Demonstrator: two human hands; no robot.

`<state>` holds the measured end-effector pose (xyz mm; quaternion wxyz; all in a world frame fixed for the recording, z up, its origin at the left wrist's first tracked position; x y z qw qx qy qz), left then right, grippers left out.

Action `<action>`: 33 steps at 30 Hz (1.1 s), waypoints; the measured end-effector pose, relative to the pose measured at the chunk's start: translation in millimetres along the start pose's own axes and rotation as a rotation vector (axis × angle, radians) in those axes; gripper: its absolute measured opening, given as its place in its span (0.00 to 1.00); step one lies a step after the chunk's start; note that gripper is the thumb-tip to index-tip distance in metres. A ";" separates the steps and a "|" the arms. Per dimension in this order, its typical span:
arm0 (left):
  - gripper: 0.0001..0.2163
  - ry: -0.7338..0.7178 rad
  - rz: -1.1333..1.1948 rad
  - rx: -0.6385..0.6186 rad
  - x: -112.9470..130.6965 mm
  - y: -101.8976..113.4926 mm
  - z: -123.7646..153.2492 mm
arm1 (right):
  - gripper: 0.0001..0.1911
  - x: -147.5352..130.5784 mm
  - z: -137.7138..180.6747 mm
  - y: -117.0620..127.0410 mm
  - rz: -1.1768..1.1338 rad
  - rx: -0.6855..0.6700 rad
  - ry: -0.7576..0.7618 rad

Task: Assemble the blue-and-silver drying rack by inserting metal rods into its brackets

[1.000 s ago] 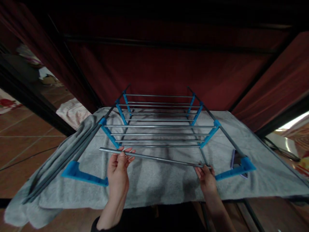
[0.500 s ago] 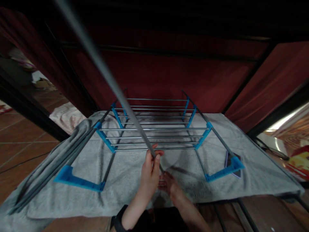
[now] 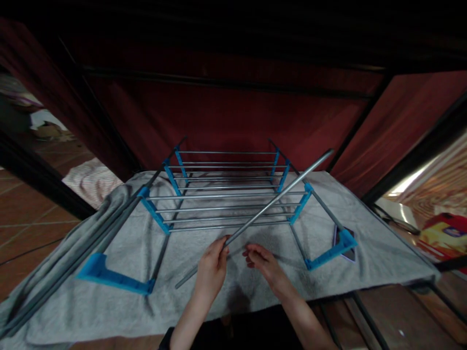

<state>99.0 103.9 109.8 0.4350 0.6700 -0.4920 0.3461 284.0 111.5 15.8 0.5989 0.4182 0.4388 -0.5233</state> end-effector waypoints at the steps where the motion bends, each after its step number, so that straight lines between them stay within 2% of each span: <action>1: 0.14 -0.016 -0.021 -0.008 -3.7 -1.0 1.5 | 0.27 -9.7 1.9 13.0 -0.015 0.051 0.027; 7: 0.15 -0.071 -0.153 -0.039 -20.5 -2.6 10.1 | 0.25 -52.8 19.4 69.5 -0.158 0.269 0.142; 14: 0.17 -0.122 -0.328 -0.129 -17.1 -10.2 22.5 | 0.24 -80.0 35.4 108.6 -0.367 0.399 0.245; 20: 0.16 -0.162 -0.374 -0.158 -16.3 -6.0 32.1 | 0.23 -85.8 46.0 121.8 -0.356 0.377 0.264; 27: 0.16 -0.181 -0.425 -0.190 -12.8 -0.1 39.0 | 0.20 -92.6 75.9 142.2 -0.414 0.495 0.313; 33: 0.16 -0.181 -0.460 -0.235 -10.2 1.4 46.3 | 0.17 -70.9 99.4 163.1 -0.424 0.528 0.331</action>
Point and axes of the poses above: each hand's wrist, its own z-axis away from the middle knuckle, its own y-axis out of the back of the hand, x = y × z, the point moved 10 cm from there along -z, towards the middle knuckle, and after that the axes turned 15 degrees about z, right-handed, at the moved point
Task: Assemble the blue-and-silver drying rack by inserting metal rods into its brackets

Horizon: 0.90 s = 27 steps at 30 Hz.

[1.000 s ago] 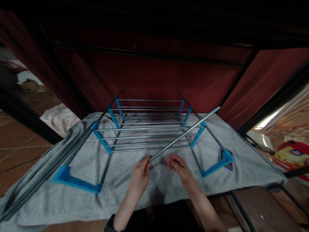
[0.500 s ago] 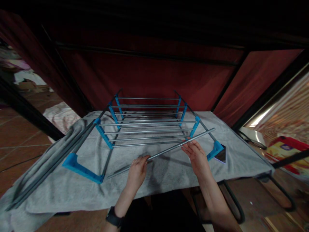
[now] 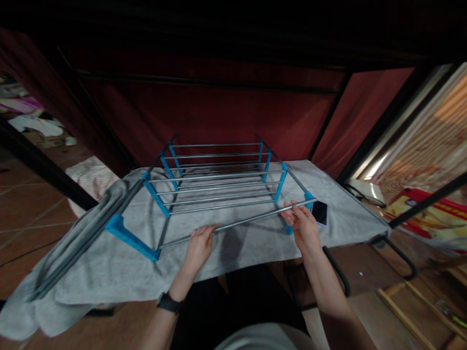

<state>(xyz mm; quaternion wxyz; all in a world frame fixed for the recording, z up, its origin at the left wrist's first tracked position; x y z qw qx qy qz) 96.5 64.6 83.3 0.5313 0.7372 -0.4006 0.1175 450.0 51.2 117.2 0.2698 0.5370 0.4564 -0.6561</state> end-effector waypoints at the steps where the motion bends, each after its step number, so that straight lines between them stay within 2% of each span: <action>1: 0.16 -0.006 -0.005 -0.008 2.5 -0.4 1.0 | 0.18 4.7 2.2 8.0 -0.004 0.006 -0.006; 8: 0.13 -0.039 -0.105 -0.136 16.2 -11.7 11.2 | 0.18 57.0 15.0 80.1 -0.012 0.120 -0.097; 13: 0.15 -0.066 -0.174 -0.228 22.6 -25.9 22.3 | 0.22 92.1 20.7 128.2 -0.004 0.186 -0.139; 17: 0.15 -0.090 -0.213 -0.291 29.9 -40.5 30.2 | 0.27 107.7 22.6 153.6 0.003 0.219 -0.145; 20: 0.15 -0.085 -0.272 -0.300 26.3 -42.9 37.2 | 0.35 115.9 24.2 174.4 0.033 0.286 -0.158; 23: 0.14 -0.023 -0.282 -0.264 12.2 -34.2 44.8 | 0.39 125.1 22.3 185.4 0.067 0.277 -0.177; 27: 0.13 0.030 -0.302 -0.208 -5.5 -17.2 52.9 | 0.36 139.9 17.0 188.2 0.102 0.262 -0.216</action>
Point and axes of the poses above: each hand's wrist, its own z-axis away from the middle knuckle, its own y-axis out of the back of the hand, x = y × z, the point moved 10 cm from there along -z, towards the middle knuckle, and after that the axes turned 15 degrees about z, right-handed, at the moved point
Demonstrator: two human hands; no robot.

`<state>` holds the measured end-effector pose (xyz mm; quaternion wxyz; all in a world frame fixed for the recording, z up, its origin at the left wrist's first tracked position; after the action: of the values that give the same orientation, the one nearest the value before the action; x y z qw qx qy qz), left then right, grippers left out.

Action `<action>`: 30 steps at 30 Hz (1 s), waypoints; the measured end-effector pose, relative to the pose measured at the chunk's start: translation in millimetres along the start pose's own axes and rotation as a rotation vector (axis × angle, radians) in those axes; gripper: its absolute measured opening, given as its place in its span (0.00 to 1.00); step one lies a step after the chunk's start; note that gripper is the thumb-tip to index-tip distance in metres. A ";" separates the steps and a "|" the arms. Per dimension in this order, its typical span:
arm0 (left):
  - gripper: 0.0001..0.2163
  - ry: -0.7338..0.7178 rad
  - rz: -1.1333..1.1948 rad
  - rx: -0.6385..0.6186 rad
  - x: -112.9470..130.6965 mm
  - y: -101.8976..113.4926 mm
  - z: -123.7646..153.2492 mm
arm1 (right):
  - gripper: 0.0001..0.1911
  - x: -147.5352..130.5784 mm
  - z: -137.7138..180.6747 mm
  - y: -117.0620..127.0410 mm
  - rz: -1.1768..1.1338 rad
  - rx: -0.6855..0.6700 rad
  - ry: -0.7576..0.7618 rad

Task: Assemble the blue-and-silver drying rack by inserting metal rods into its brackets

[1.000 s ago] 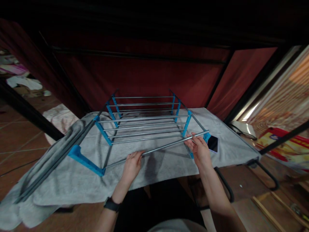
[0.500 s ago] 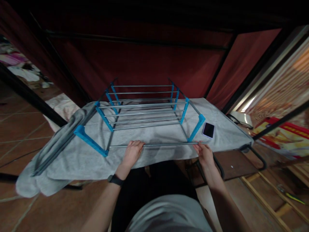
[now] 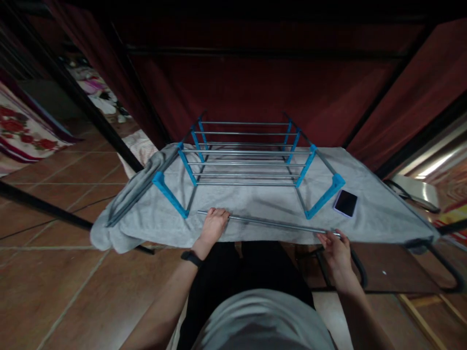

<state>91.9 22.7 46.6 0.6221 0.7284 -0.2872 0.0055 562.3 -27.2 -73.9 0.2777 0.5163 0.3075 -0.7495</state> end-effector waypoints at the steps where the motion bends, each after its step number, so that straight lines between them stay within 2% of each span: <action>1: 0.14 0.011 -0.025 0.009 -4.4 2.4 2.0 | 0.35 2.9 -1.2 -1.4 0.004 0.003 -0.006; 5: 0.15 0.121 -0.132 0.066 -23.3 13.1 9.9 | 0.33 9.4 -1.0 -11.8 0.022 -0.030 0.025; 9: 0.14 0.243 -0.153 0.138 -36.2 21.0 15.6 | 0.35 15.1 2.3 -19.0 0.019 -0.062 0.046; 13: 0.12 0.364 -0.113 0.174 -51.3 21.8 14.3 | 0.34 21.4 6.9 -22.3 0.043 -0.040 0.019; 16: 0.13 0.513 0.014 0.225 -73.6 19.9 15.2 | 0.34 25.6 16.0 -31.0 0.069 -0.034 0.009; 19: 0.16 0.619 0.303 0.407 -98.1 21.4 18.3 | 0.29 30.8 29.4 -42.0 0.112 -0.013 0.000; 23: 0.18 0.657 1.034 0.752 -130.4 12.7 19.6 | 0.23 33.4 43.5 -60.0 0.132 -0.015 0.009; 25: 0.22 0.681 1.311 0.954 -144.4 7.6 22.5 | 0.23 33.8 44.5 -70.7 0.129 -0.036 0.013; 27: 0.26 0.702 1.425 1.121 -155.8 6.3 25.6 | 0.22 34.8 41.7 -82.1 0.127 -0.054 0.018; 30: 0.29 0.714 1.379 1.240 -172.6 13.5 27.3 | 0.23 36.6 35.0 -100.5 0.115 -0.059 0.037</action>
<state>-67.5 68.1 -10.5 0.0417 0.5539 -0.3903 0.7342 456.0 9.0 -81.2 0.3299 0.5385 0.3045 -0.7131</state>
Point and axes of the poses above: each hand's wrist, its own z-axis away from the middle knuckle, its own y-axis out of the back of the hand, x = y × z, the point moved 10 cm from there along -z, towards the middle knuckle, and after that the axes turned 15 degrees about z, right-handed, at the moved point
